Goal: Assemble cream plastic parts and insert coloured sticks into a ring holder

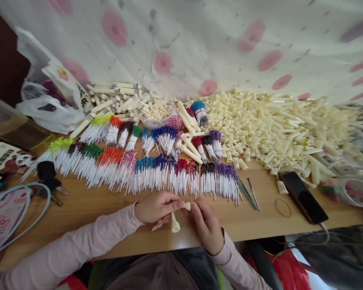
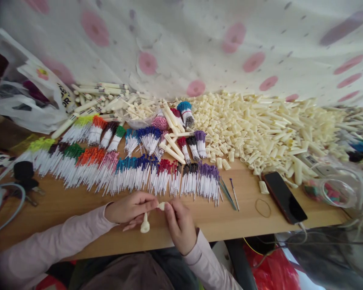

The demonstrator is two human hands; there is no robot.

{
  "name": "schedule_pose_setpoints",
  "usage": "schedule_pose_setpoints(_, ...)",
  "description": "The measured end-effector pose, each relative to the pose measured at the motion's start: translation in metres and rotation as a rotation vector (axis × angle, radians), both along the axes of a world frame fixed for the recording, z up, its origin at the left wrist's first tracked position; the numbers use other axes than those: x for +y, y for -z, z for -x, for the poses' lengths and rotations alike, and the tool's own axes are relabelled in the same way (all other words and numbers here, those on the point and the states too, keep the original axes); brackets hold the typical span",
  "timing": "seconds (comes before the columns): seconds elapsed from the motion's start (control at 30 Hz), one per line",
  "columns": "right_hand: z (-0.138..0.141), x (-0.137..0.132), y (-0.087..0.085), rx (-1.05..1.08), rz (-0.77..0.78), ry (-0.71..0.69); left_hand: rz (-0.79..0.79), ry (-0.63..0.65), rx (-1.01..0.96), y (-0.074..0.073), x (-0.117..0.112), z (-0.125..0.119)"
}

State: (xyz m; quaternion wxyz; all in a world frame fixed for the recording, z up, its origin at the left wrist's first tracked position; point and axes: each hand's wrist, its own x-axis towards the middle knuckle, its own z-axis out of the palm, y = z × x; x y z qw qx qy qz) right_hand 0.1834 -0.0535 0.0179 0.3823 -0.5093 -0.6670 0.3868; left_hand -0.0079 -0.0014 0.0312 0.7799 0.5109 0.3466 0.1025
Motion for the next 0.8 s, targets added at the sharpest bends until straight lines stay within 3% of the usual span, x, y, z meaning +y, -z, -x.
schedule_pose_setpoints(0.17, -0.0004, -0.0009, -0.0035, -0.025, 0.028, -0.065, 0.146, -0.023, -0.064, -0.0042, 0.0052, 0.0011)
schedule_pose_setpoints(0.47, 0.0003, -0.0001, -0.0047, -0.046, 0.039, -0.08, 0.122, -0.042, -0.085, -0.0063, 0.0032, -0.0005)
schedule_pose_setpoints(0.8, 0.0012, 0.0006, -0.008, -0.036, 0.027, -0.101, 0.089, 0.062, -0.082, -0.0037, 0.0062, 0.0021)
